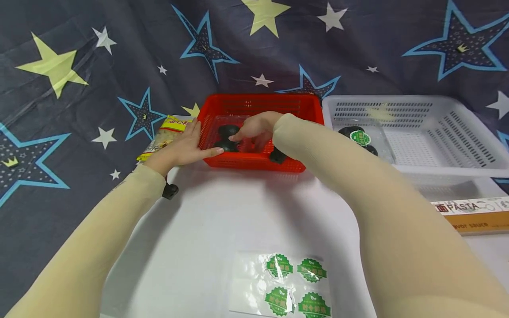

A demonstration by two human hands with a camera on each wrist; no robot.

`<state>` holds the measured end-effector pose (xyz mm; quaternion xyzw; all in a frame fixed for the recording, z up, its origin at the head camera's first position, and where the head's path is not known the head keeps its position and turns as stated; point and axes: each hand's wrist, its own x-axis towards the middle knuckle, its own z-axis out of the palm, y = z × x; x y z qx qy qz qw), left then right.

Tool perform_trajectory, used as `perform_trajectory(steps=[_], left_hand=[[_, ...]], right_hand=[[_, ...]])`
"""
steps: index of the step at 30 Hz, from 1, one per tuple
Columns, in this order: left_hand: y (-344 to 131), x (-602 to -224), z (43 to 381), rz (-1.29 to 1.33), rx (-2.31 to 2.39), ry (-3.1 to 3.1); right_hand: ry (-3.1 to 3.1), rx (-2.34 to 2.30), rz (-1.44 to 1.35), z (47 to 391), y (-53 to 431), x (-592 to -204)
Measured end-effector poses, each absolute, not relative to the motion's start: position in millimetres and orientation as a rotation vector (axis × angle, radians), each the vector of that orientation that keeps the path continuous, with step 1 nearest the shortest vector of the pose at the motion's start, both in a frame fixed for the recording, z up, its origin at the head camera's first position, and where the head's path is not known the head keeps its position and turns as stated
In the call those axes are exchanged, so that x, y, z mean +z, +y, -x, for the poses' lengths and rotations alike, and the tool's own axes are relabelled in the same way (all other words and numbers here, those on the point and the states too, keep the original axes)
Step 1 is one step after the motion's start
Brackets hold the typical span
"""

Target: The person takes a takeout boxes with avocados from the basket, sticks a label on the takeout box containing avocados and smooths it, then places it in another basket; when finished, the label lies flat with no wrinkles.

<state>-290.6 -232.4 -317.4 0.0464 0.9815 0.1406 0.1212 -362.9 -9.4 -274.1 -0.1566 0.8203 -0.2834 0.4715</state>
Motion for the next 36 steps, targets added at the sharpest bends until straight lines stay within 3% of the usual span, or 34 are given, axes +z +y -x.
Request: perform_trajectory(steps=[18,26,36], left_hand=[[-229,-318,293,-0.157,0.41,2.892],[-228,-318,292,-0.158,0.401,2.894],[-229,-317,291,-0.145,0.414,2.898]], right_hand=[[2.396,-0.668,0.439,337,-31,-272],[2.244,-0.969,0.364,340,-23,-280],[2.234,-0.944,0.495,347,-16,-282]])
